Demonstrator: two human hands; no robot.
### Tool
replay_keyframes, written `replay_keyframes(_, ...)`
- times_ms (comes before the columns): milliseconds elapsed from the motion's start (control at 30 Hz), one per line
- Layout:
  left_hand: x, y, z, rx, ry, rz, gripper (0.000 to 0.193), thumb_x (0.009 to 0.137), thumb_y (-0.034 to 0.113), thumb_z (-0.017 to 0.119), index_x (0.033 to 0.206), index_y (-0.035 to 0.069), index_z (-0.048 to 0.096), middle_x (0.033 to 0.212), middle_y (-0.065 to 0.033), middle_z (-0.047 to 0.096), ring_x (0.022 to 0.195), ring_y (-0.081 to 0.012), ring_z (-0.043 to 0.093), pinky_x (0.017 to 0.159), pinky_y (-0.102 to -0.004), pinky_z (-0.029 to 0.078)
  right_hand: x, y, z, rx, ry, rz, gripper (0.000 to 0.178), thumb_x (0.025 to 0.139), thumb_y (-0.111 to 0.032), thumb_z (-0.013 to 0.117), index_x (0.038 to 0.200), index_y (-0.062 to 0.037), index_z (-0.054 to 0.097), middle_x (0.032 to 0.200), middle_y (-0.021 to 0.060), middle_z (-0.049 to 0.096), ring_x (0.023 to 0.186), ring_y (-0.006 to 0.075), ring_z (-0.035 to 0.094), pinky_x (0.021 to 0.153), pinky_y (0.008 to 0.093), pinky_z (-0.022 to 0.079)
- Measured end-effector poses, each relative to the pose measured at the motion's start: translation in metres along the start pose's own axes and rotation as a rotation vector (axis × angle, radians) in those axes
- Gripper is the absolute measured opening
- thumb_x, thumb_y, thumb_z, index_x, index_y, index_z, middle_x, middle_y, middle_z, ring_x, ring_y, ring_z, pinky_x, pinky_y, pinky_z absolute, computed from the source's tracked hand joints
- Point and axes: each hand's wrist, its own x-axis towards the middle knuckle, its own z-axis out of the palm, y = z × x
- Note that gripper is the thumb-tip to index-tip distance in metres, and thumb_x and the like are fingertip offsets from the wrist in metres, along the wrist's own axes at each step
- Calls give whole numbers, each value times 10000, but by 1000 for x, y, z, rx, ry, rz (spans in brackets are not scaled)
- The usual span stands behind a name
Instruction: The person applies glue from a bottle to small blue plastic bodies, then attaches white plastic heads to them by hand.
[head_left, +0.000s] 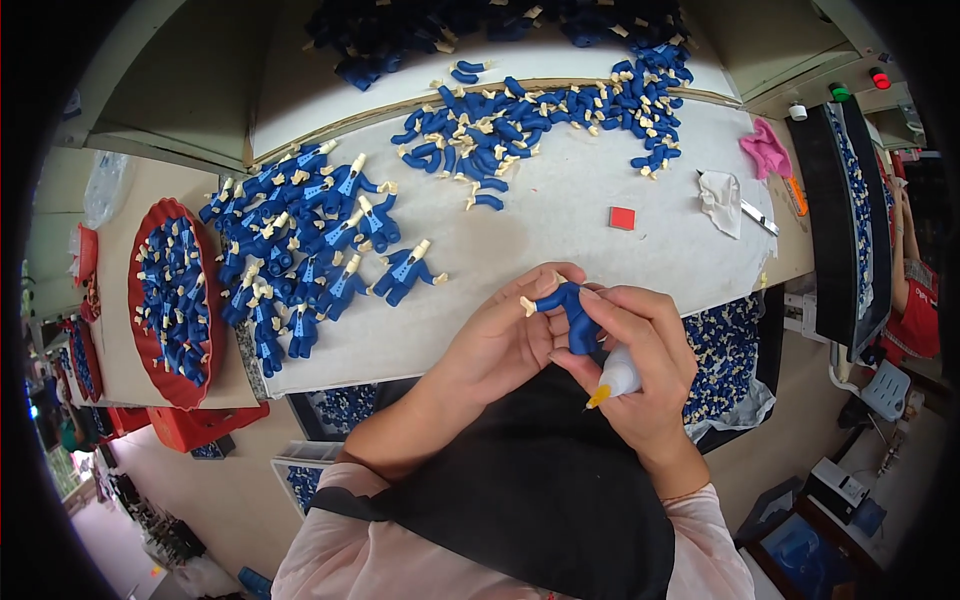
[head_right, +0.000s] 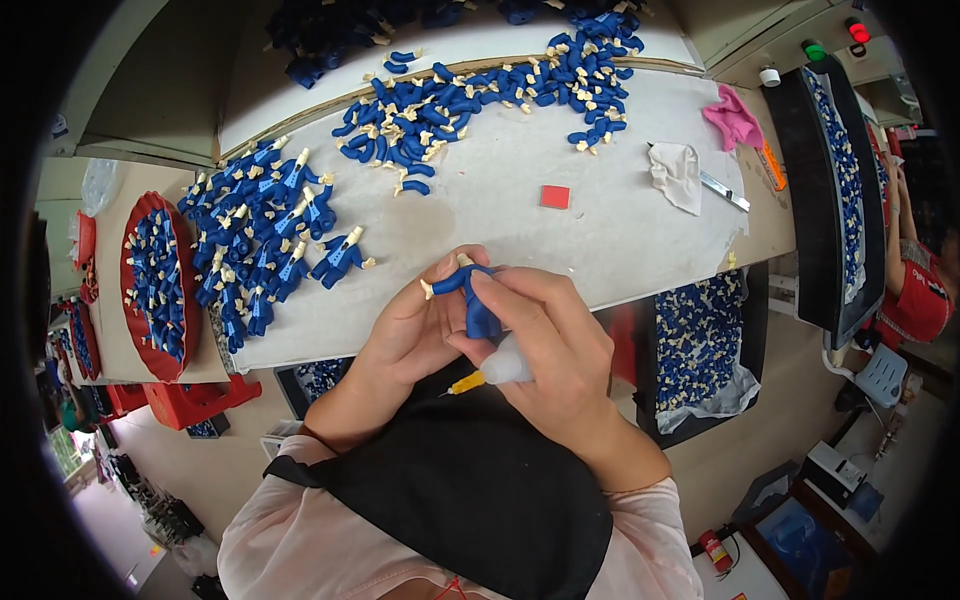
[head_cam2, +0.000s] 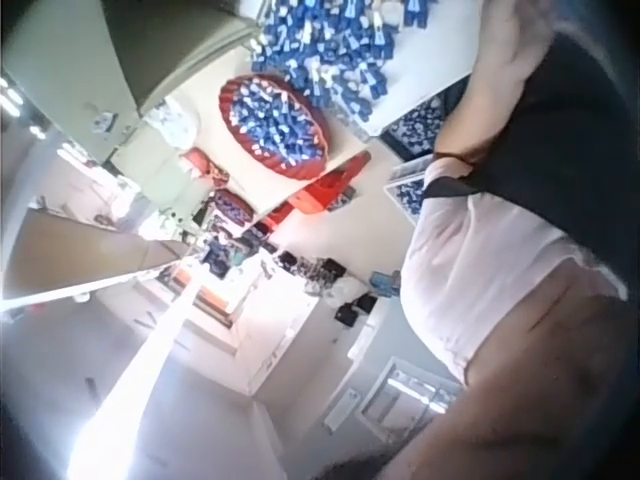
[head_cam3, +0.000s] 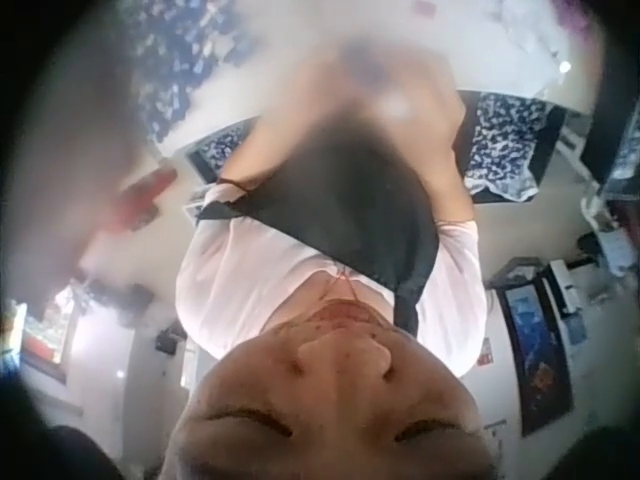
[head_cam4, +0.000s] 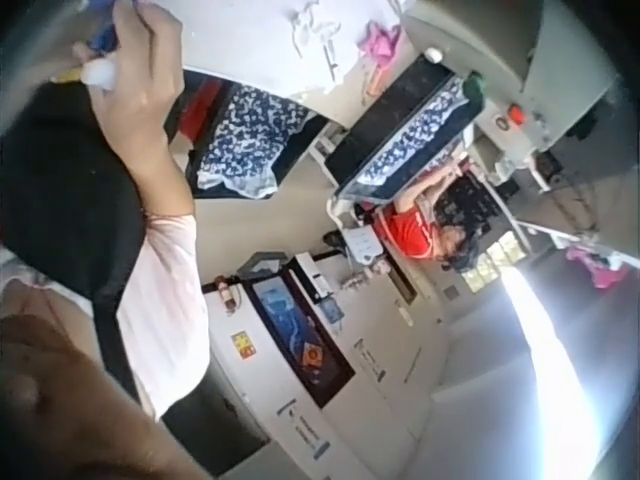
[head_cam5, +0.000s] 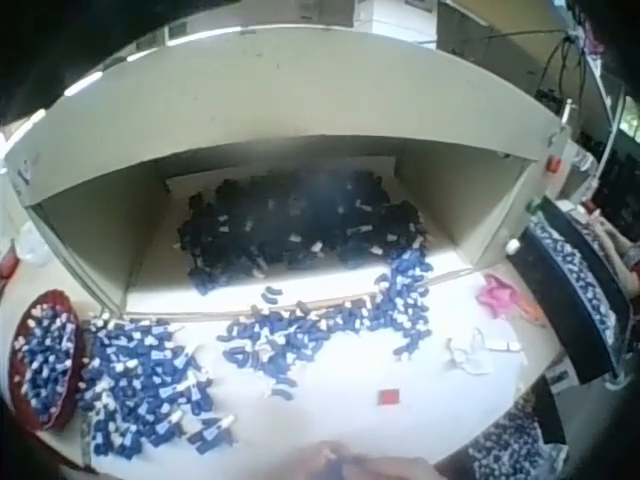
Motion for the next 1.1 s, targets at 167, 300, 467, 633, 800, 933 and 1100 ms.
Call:
replay_keyframes(167,-2,-5,9,18,50,109,321,856,194,460,1129,32,414,933,-65,544,860,-138,537,734,-253,450,0,8,3,143,43,120,404,573,-72,741,940,-23,578,902,91,514,628,108,488,525,201,402)
replay_keyframes(300,-2,-11,9,112,146,175,341,847,134,475,1159,23,395,933,-44,539,872,-112,527,732,-236,445,-1,12,8,226,68,192,394,566,-43,736,918,-16,560,906,95,493,621,116,494,551,212,416)
replay_keyframes(467,-2,-9,5,40,137,101,314,836,111,494,1131,22,432,930,-32,538,874,-96,525,742,-221,441,0,11,7,188,54,217,388,565,-68,748,893,-19,546,902,121,488,660,153,536,558,230,454)
replay_keyframes(633,-1,-9,4,-11,116,88,305,837,115,494,1121,18,443,931,-38,543,878,-103,527,747,-233,445,1,15,6,138,40,183,414,543,-122,765,883,-28,548,862,115,493,652,159,536,584,241,433)
replay_keyframes(800,-3,-6,5,-41,44,77,312,830,91,499,1129,20,443,942,-43,543,883,-98,520,754,-234,435,2,16,-1,271,52,215,430,532,-103,761,903,-25,556,844,95,507,594,118,497,558,219,400)
replay_keyframes(933,-4,-7,4,535,156,426,305,790,26,537,1090,12,486,922,-47,547,861,-92,503,744,-219,409,2,14,-10,392,72,239,450,528,-62,749,933,-19,557,803,68,524,562,81,451,506,193,363)
replay_keyframes(1100,-4,-5,6,1025,206,719,289,738,-8,579,1023,-6,532,896,-67,551,830,-118,509,738,-223,404,5,5,-5,213,-1,201,289,623,29,662,892,-5,561,759,103,563,613,160,540,531,229,417)
